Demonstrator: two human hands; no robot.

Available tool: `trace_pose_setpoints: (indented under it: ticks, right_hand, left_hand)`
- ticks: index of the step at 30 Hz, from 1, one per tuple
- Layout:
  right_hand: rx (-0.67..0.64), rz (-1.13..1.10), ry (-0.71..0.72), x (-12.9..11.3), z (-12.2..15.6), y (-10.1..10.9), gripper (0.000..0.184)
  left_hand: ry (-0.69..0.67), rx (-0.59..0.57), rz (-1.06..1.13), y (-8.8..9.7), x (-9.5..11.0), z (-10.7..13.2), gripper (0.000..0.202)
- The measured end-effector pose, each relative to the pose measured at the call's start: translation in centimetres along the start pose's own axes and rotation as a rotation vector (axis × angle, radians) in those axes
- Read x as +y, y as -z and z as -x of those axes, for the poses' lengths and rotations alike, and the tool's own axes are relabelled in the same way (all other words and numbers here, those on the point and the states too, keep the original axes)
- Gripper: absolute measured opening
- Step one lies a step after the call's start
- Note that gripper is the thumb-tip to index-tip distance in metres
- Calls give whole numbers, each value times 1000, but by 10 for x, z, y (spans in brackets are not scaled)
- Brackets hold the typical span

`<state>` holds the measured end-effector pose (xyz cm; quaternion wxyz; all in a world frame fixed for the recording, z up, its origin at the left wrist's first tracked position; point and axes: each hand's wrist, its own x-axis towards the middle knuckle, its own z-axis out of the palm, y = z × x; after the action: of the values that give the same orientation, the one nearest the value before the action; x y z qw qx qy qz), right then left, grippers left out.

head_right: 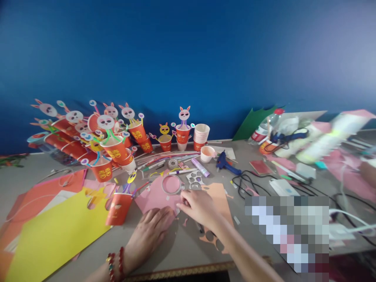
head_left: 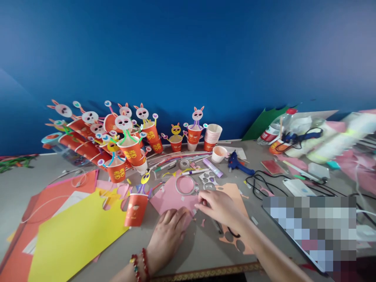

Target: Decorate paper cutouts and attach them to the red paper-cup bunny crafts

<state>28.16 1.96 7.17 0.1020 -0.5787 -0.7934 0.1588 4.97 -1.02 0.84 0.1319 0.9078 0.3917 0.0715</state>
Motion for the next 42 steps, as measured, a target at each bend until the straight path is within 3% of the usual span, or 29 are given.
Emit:
trace_pose_setpoints:
  ticks: [8,13,16,19,24,32,36,42]
  right_hand:
    - [-14,-52,11,-6,-24,7,12]
    - [17,-49,18,2,-25,4,18]
    - [97,-70,-57,20,-15,9,18]
    - [166,-97,-155,44,4,13,18]
    - [90,-154,-269,66,41,9,22]
    - [10,-132,-285,50,59,-6,15]
    - [14,-133,-286,39,52,-16,13]
    - [-20,43,-224,22,31,-36,11]
  left_hand:
    - [-43,126,200,0,-6,3,59]
    - [-135,298,332,2,-10,5,31]
    - [-155,360,389,2,-10,4,15]
    - [-169,362,426,3,-10,3,16]
    - [-186,354,475,4,-9,1,19]
    - [-163,322,500,3,-9,2,20]
    - [-156,315,507,3,-8,3,19]
    - [-142,287,534,1,-10,2,18]
